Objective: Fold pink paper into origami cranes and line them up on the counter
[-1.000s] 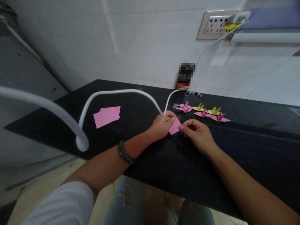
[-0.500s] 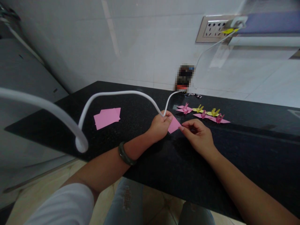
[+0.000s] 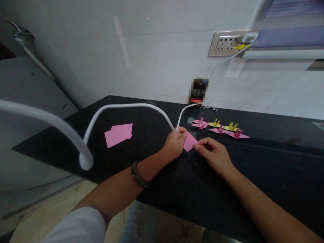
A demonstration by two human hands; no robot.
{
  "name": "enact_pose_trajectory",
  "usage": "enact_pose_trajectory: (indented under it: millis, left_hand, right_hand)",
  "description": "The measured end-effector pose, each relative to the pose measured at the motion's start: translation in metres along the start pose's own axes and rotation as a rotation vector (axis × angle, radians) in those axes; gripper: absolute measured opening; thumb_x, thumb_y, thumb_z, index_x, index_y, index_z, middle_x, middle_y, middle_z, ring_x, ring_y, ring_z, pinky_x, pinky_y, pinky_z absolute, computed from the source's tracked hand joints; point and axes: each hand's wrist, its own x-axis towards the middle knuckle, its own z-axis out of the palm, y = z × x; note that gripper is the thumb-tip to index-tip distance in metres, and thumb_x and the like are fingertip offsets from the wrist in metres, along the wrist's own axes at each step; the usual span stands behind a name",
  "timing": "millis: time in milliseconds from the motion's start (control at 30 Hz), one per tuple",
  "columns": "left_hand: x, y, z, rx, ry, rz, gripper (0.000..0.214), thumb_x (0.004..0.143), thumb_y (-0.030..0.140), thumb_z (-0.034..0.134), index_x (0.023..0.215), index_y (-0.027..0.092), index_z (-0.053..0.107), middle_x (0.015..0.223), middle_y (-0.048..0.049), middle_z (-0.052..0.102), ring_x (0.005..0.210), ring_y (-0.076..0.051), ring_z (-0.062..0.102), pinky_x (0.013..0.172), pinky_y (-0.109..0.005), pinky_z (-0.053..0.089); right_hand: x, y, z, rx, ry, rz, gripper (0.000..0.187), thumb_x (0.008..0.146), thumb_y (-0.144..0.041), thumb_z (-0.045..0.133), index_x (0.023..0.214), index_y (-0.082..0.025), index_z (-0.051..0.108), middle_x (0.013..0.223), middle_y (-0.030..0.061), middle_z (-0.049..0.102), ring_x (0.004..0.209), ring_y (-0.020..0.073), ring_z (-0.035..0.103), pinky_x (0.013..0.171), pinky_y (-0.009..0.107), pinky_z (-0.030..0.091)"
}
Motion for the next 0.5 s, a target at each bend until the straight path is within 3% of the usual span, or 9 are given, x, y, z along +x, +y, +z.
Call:
enact_pose_trajectory:
  millis: [200,367,500]
  left_hand:
    - [-0.003,0.003,0.002,-0.100,-0.081,-0.052,0.017,0.077,0.030,0.041,0.083,0.016,0.045,0.062,0.0020,0.047,0.053,-0.006,0.044,0.049,-0.018,0.036]
    - [-0.006,0.011,0.006,-0.332,-0.210,-0.230,0.019,0.074,0.022,0.044,0.091,0.014,0.048,0.074,-0.0016,0.054,0.060,-0.008,0.052,0.058,-0.022,0.042]
    - [-0.008,0.014,0.007,-0.383,-0.222,-0.284,0.022,0.072,0.018,0.048,0.093,0.012,0.049,0.074,-0.0026,0.056,0.060,-0.008,0.054,0.060,-0.023,0.044]
  right_hand:
    - [0.000,-0.002,-0.001,0.048,0.054,0.017,0.021,0.066,-0.036,0.059,0.072,-0.017,0.057,0.063,0.0002,0.055,0.053,0.0106,0.047,0.049,0.023,0.037]
    - [0.000,-0.004,-0.003,0.194,0.104,0.077,0.021,0.067,-0.037,0.057,0.072,-0.017,0.056,0.059,-0.0007,0.054,0.049,0.0100,0.047,0.047,0.022,0.037]
    - [0.000,-0.004,-0.002,0.205,0.120,0.073,0.021,0.067,-0.038,0.057,0.072,-0.017,0.056,0.059,-0.0006,0.053,0.049,0.0100,0.046,0.046,0.022,0.037]
